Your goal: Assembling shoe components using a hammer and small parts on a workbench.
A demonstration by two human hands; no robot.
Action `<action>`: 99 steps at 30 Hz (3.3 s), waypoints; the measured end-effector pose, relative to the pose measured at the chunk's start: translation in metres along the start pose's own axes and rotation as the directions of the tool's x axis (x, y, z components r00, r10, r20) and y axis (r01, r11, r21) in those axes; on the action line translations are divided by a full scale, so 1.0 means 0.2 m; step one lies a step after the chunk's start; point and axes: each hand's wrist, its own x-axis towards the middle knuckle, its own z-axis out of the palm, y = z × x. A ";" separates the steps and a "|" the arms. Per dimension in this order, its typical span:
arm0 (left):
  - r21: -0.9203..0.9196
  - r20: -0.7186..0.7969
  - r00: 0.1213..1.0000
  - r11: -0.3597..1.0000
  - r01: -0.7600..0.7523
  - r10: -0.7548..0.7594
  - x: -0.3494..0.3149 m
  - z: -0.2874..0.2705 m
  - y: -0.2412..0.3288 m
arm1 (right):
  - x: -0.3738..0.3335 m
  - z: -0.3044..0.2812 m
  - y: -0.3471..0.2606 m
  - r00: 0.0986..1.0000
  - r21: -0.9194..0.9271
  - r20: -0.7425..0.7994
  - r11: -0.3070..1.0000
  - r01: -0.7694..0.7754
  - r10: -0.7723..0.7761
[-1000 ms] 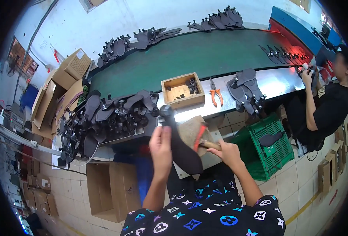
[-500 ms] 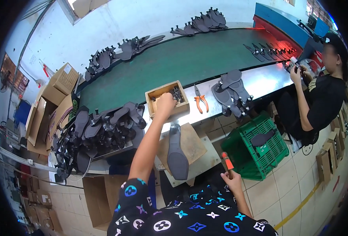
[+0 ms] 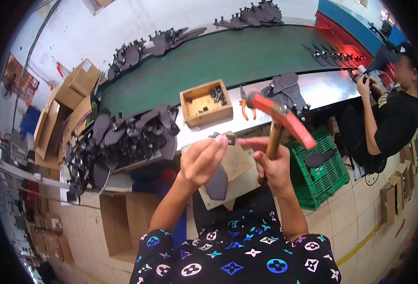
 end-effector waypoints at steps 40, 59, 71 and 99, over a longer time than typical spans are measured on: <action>-0.159 0.427 0.474 0.452 0.877 -0.770 -0.64 0.21 -0.05 | 0.43 0.16 0.44 0.924 -0.588 0.377 0.756 0.288 -0.059; -0.521 0.678 0.353 -0.083 0.849 -0.645 -0.63 0.19 -0.14 | 0.00 0.25 0.11 0.986 -0.611 0.091 0.774 0.165 -0.138; -0.162 0.687 0.405 0.416 0.895 -0.603 -0.64 0.08 -0.15 | -0.25 0.12 -0.27 0.854 -0.787 0.286 0.402 0.468 -0.435; 0.020 0.737 0.360 0.552 0.834 -0.572 -0.72 0.08 -0.07 | -0.21 0.29 -0.12 0.955 -0.437 0.077 0.852 0.290 -0.286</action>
